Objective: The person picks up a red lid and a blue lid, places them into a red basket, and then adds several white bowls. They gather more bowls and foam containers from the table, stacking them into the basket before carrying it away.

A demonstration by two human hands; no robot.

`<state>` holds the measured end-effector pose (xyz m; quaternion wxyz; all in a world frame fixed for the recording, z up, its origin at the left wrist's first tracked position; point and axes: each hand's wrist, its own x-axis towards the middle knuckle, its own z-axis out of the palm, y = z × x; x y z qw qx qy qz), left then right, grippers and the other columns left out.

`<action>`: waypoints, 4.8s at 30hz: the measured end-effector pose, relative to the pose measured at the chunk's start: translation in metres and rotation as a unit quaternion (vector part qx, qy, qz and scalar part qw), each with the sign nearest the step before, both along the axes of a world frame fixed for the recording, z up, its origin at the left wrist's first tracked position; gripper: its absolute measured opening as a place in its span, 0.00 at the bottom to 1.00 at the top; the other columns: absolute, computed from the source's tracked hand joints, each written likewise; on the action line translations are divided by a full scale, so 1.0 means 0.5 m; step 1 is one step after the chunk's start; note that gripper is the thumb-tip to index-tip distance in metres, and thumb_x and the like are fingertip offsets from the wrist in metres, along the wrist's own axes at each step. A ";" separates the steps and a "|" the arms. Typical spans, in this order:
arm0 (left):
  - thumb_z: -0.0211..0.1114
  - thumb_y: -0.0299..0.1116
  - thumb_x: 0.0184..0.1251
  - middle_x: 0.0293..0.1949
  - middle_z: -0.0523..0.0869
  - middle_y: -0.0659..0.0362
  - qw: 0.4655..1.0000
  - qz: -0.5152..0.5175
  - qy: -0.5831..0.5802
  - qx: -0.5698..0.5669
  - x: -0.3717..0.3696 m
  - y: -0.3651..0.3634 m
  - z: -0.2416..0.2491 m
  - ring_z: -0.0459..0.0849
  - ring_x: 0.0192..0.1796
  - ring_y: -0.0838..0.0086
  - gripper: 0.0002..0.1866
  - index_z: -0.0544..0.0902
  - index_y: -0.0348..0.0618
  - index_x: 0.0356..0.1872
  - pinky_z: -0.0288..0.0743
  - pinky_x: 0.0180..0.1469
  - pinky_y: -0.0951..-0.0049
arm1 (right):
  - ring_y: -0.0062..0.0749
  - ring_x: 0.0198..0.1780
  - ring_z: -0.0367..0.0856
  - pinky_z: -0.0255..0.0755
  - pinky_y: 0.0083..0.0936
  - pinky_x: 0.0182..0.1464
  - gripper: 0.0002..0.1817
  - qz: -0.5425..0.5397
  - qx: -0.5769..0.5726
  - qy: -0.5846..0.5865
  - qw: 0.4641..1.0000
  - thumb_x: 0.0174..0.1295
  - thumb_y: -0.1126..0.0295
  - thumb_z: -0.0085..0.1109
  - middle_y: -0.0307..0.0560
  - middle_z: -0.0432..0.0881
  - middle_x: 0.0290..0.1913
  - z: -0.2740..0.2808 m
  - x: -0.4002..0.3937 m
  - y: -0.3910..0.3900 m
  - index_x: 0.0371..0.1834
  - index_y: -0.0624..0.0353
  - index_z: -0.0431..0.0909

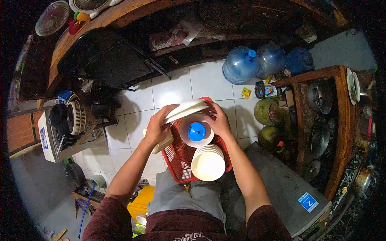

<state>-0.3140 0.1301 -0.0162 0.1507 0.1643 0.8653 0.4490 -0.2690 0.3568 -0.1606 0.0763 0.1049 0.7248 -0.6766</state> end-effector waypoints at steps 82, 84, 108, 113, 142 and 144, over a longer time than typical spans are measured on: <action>0.64 0.31 0.57 0.43 0.80 0.52 0.985 -0.054 0.090 -0.140 -0.056 0.029 -0.147 0.79 0.46 0.57 0.21 0.72 0.47 0.53 0.72 0.46 0.59 | 0.28 0.38 0.76 0.74 0.27 0.37 0.25 -0.408 -0.112 -0.296 0.856 0.68 0.48 0.45 0.42 0.75 0.41 0.120 0.519 -0.046 0.54 0.58 0.67; 0.64 0.30 0.57 0.44 0.81 0.52 0.990 -0.043 0.061 -0.119 -0.054 0.029 -0.142 0.79 0.46 0.56 0.22 0.72 0.47 0.54 0.73 0.46 0.59 | 0.31 0.40 0.77 0.75 0.30 0.38 0.28 -0.420 -0.182 -0.339 0.822 0.68 0.45 0.43 0.44 0.75 0.43 0.126 0.537 -0.075 0.56 0.58 0.66; 0.62 0.17 0.48 0.49 0.76 0.48 0.995 -0.057 0.059 -0.056 -0.052 0.010 -0.169 0.74 0.54 0.53 0.27 0.71 0.42 0.54 0.69 0.56 0.60 | 0.36 0.52 0.74 0.74 0.34 0.44 0.34 -0.277 -0.074 -0.377 0.881 0.57 0.54 0.64 0.50 0.72 0.54 0.111 0.509 -0.095 0.61 0.61 0.63; 0.64 0.19 0.49 0.49 0.77 0.48 0.996 -0.080 0.035 -0.033 -0.059 -0.002 -0.158 0.77 0.52 0.53 0.27 0.70 0.41 0.54 0.72 0.53 0.60 | 0.37 0.56 0.70 0.72 0.31 0.47 0.40 -0.277 -0.091 -0.369 0.883 0.55 0.51 0.65 0.52 0.69 0.57 0.114 0.512 -0.096 0.63 0.64 0.58; 0.68 0.34 0.53 0.58 0.72 0.48 0.984 0.029 0.022 -0.173 0.125 -0.217 0.029 0.70 0.60 0.51 0.28 0.69 0.42 0.56 0.67 0.61 0.59 | 0.43 0.63 0.63 0.59 0.37 0.63 0.35 -0.277 0.070 -0.145 0.947 0.58 0.58 0.64 0.57 0.65 0.62 0.204 0.458 -0.066 0.64 0.61 0.59; 0.69 0.34 0.53 0.57 0.72 0.48 0.982 -0.005 0.043 -0.184 0.134 -0.251 0.009 0.70 0.60 0.51 0.29 0.69 0.41 0.56 0.67 0.61 0.59 | 0.37 0.55 0.71 0.67 0.33 0.55 0.33 -0.299 0.017 -0.122 0.946 0.59 0.56 0.63 0.53 0.73 0.54 0.248 0.444 -0.082 0.63 0.59 0.61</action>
